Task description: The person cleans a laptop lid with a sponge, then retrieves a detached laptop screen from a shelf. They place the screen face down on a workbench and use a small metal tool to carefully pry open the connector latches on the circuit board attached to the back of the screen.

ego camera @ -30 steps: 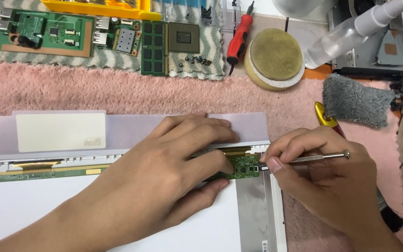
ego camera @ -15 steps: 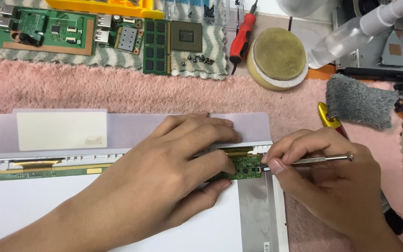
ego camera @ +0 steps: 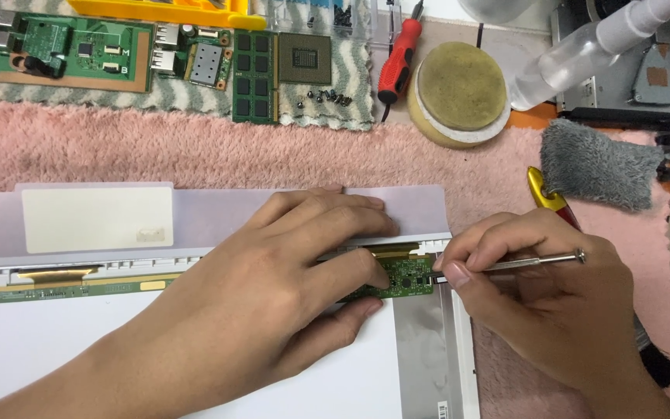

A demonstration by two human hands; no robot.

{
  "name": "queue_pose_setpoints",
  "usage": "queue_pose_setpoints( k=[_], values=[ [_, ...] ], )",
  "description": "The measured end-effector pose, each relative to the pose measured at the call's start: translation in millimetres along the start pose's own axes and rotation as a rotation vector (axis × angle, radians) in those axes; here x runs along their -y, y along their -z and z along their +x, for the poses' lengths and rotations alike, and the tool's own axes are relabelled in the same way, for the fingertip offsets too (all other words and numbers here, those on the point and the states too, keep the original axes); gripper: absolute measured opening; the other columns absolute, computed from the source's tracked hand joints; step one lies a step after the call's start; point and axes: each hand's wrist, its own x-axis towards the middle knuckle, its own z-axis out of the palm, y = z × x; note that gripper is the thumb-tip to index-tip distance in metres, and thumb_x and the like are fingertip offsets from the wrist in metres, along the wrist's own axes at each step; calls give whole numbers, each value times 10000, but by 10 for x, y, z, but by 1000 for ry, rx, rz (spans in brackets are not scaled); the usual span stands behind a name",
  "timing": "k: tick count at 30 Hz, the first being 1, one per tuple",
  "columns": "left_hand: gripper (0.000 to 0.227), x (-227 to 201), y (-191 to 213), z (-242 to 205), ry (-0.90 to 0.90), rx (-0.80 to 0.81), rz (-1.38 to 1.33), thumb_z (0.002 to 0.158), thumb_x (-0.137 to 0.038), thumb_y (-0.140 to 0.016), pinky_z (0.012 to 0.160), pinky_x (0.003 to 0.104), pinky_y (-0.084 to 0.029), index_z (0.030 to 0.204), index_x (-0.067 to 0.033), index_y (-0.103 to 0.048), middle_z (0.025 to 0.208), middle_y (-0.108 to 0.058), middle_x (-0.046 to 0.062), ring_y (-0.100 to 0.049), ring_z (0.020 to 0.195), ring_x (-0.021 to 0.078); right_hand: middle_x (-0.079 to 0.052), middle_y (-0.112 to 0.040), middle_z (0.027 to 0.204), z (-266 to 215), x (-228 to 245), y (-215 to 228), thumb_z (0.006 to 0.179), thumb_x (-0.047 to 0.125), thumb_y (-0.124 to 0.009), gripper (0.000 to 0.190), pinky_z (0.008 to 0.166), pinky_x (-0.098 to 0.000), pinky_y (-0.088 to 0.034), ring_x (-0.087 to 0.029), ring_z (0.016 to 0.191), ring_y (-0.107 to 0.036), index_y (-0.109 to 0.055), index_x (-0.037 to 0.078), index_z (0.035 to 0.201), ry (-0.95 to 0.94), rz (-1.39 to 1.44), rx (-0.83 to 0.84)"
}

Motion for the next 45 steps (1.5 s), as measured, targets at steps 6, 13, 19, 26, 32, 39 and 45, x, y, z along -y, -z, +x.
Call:
queue_pose_setpoints(
  k=[6, 13, 19, 26, 32, 39, 45],
  values=[
    [154, 1, -4, -8, 7, 5, -11, 1146, -190, -664, 1246, 577, -476, 1121, -41, -693, 1382, -690, 192, -675, 1396, 398, -119, -859, 958, -6, 5, -8, 900, -10, -870, 175, 869, -343, -766, -222, 938, -911, -709, 57, 915, -3, 7, -10],
    [158, -1, 1, -6, 9, 8, -12, 1149, -191, -655, 1240, 577, -477, 1130, -39, -693, 1389, -691, 195, -669, 1401, 405, -148, -877, 976, -3, 22, -6, 898, -30, -864, 182, 767, -293, -740, -213, 941, -910, -703, 48, 929, -32, 28, -8],
    [165, 1, 2, -2, 2, 5, -3, 1151, -190, -653, 1233, 581, -474, 1125, -32, -693, 1401, -693, 205, -671, 1391, 413, -135, -882, 973, 17, 44, -6, 899, -16, -867, 175, 820, -297, -747, -207, 933, -917, -708, 58, 903, -27, -8, -1],
    [167, 0, 2, -10, 6, 5, -4, 1152, -189, -651, 1247, 587, -471, 1121, -30, -693, 1394, -689, 199, -673, 1393, 406, -133, -853, 973, -3, 44, 11, 884, -51, -868, 195, 925, -355, -777, -245, 975, -938, -710, 54, 928, -18, 34, 4],
    [153, -5, 11, -14, 9, 5, -10, 1153, -174, -648, 1204, 561, -480, 1138, -26, -685, 1407, -684, 197, -654, 1408, 420, -154, -864, 942, 14, 44, 17, 904, -53, -840, 194, 900, -343, -768, -242, 921, -942, -690, 51, 972, 31, 28, 29],
    [156, -1, 5, -12, 7, 3, -6, 1148, -170, -658, 1233, 577, -473, 1153, -19, -694, 1406, -688, 199, -666, 1390, 409, -146, -872, 962, 14, 73, 39, 896, -35, -857, 180, 876, -331, -775, -236, 955, -953, -709, 57, 941, 10, -23, 33],
    [149, -3, 9, -17, 11, 5, -5, 1149, -172, -657, 1202, 563, -483, 1141, -27, -689, 1412, -687, 197, -659, 1405, 420, -126, -877, 943, 25, 64, 46, 901, -18, -857, 186, 877, -337, -769, -228, 931, -961, -696, 77, 905, 11, -41, 46]
  ],
)
